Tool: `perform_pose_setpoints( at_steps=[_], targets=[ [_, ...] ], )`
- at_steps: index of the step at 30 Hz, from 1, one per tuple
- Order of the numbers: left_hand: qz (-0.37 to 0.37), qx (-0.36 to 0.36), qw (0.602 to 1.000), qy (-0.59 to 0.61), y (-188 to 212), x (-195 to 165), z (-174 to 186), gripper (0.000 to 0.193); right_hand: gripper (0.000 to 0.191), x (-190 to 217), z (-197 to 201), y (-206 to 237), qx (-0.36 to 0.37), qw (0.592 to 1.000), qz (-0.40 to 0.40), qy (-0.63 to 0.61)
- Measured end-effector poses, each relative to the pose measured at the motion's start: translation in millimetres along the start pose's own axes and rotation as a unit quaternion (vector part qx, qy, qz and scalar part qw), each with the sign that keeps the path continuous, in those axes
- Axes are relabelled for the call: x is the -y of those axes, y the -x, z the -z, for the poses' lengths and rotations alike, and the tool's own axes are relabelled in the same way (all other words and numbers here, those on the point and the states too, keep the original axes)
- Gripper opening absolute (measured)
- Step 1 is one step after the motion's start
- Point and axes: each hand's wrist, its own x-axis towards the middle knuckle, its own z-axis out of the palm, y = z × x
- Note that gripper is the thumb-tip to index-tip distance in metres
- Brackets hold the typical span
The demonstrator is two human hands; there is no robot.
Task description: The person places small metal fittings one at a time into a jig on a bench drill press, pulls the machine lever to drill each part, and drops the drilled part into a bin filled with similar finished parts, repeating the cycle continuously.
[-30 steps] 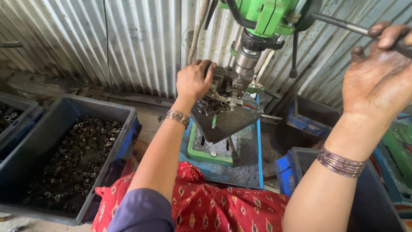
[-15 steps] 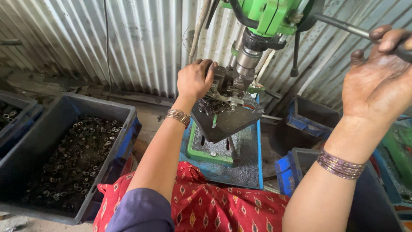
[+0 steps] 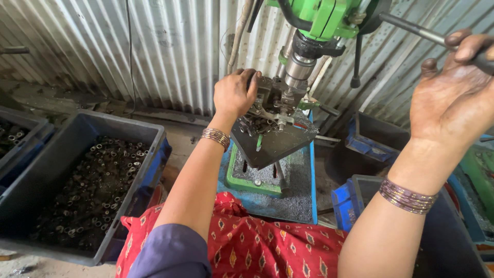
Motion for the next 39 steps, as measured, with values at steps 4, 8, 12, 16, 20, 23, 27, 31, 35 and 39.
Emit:
perform_pose_setpoints(
  at_steps=[4, 8, 12, 16, 20, 23, 27, 31, 35, 39],
  targets=[
    [0.010, 0.009, 1.000, -0.001, 0.1, -0.3, -0.4, 0.038, 0.026, 1.4, -2.3, 0.1, 0.001, 1.000, 0.003, -0.001],
    [0.002, -0.002, 1.000, 0.005, 0.3, 0.3, -0.6, 0.037, 0.027, 0.9, -4.1, 0.9, 0.002, 1.000, 0.006, -0.002],
    [-0.010, -0.017, 1.000, 0.014, 1.5, 1.4, -0.1, 0.036, 0.028, 1.4, -4.2, 2.8, 0.002, 1.000, 0.007, -0.001],
    [0.002, -0.015, 1.000, 0.013, 2.7, 0.3, 0.1, 0.035, 0.029, 1.3, -4.4, 5.9, 0.002, 1.000, 0.009, -0.001],
    [0.011, -0.013, 1.000, 0.008, 2.8, -1.0, 1.5, 0.035, 0.030, 0.7, -5.9, 6.7, 0.003, 1.000, 0.009, -0.002],
    [0.010, -0.012, 1.000, 0.008, 2.8, -1.4, 2.0, 0.035, 0.031, 0.2, -7.2, 7.8, 0.002, 1.000, 0.010, -0.004],
    [0.009, -0.016, 1.000, 0.010, 4.2, -1.0, 1.7, 0.035, 0.032, 0.1, -8.4, 9.5, 0.003, 1.000, 0.011, -0.005],
    [0.001, -0.021, 1.000, 0.014, 5.0, -0.1, 2.4, 0.035, 0.033, 0.0, -9.9, 11.2, 0.003, 1.000, 0.013, -0.006],
    [-0.002, -0.024, 1.000, 0.016, 5.1, -0.8, 4.2, 0.035, 0.034, 0.4, -12.1, 12.0, 0.003, 1.000, 0.014, -0.008],
    [0.001, -0.024, 1.000, 0.019, 5.8, -2.2, 5.3, 0.035, 0.035, 1.1, -14.3, 13.9, 0.005, 1.000, 0.020, -0.010]
  ],
)
